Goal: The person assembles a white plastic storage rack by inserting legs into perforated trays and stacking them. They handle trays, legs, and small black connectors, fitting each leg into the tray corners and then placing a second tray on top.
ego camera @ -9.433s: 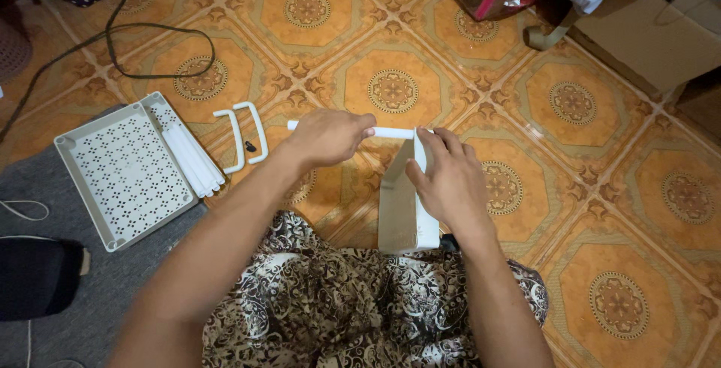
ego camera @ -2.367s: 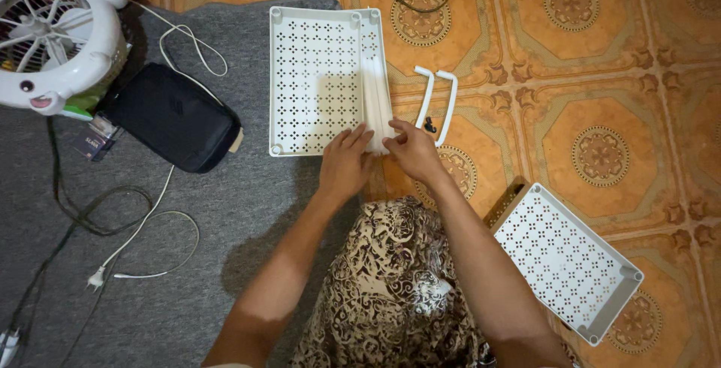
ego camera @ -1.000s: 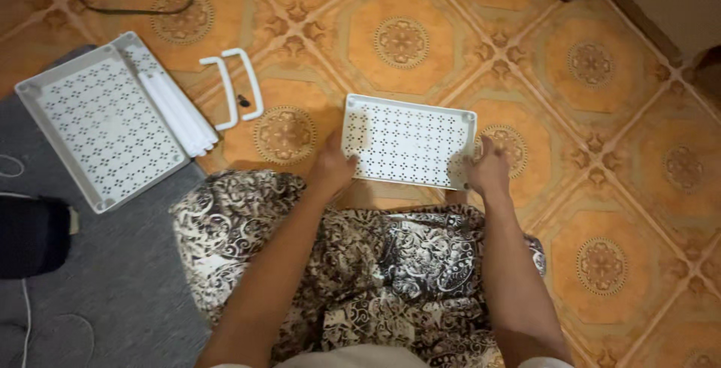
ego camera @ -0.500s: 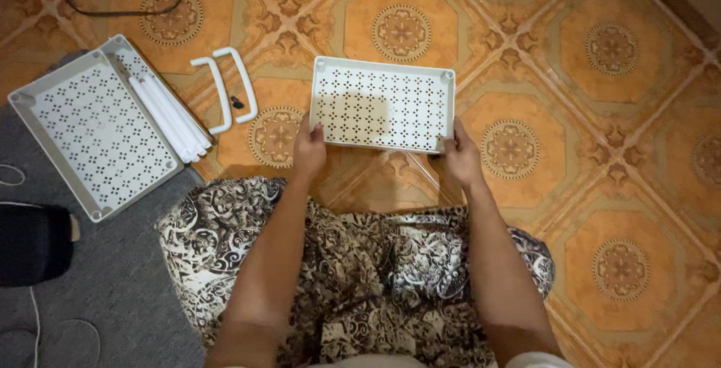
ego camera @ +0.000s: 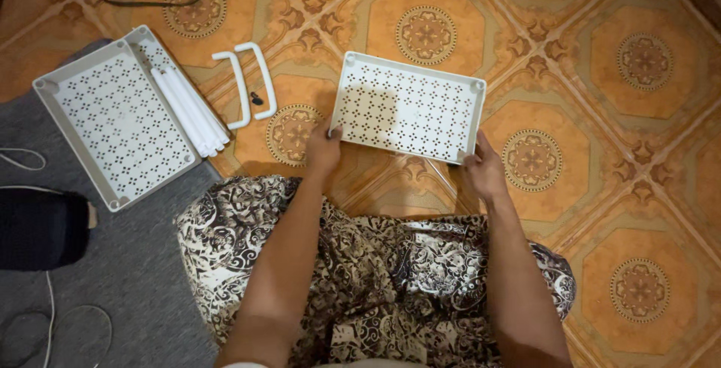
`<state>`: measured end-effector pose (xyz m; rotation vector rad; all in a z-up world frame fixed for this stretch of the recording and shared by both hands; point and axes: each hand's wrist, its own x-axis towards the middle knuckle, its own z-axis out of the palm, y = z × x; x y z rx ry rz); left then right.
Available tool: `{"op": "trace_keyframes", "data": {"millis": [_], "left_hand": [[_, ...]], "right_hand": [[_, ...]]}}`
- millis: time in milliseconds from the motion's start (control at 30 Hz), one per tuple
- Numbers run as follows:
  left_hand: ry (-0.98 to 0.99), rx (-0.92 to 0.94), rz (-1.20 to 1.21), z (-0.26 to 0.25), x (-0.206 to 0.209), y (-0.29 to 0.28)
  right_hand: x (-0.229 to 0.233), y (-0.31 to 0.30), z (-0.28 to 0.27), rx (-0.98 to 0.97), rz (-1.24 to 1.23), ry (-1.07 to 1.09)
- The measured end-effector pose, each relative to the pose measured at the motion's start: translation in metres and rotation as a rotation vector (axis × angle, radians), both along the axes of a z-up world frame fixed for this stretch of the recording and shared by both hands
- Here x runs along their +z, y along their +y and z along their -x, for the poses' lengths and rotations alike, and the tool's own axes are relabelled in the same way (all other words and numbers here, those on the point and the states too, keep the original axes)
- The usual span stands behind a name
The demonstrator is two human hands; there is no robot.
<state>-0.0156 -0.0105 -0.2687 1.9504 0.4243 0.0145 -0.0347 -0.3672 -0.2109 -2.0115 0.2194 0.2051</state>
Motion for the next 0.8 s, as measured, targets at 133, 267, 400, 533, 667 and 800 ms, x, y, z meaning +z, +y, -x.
{"op": "trace_keyframes", "data": {"millis": [133, 267, 400, 533, 667, 800], "left_hand": [[0.036, -0.024, -0.035, 0.005, 0.012, -0.006], [0.002, -0.131, 0.028, 0.016, 0.042, -0.012], [-0.387, -0.121, -0.343, 0.03, 0.102, -0.012], [-0.495, -0.168, -0.367, 0.051, 0.176, 0.029], [-0.682, -0.076, -0.378, 0.069, 0.223, 0.108], [-0.459, -0.016, -0.51, 0.086, 0.227, 0.201]], "right_hand": [[0.012, 0.0, 0.009, -0.022, 0.143, 0.043], [0.025, 0.009, 0.014, -0.095, 0.377, 0.173], [0.05, 0.036, 0.025, 0.017, 0.709, -0.411], [0.072, 0.107, 0.027, 0.122, 0.595, -0.544], [0.082, 0.199, 0.017, 0.268, 0.406, -0.608], [0.083, 0.285, 0.003, 0.417, 0.324, -0.546]]}}
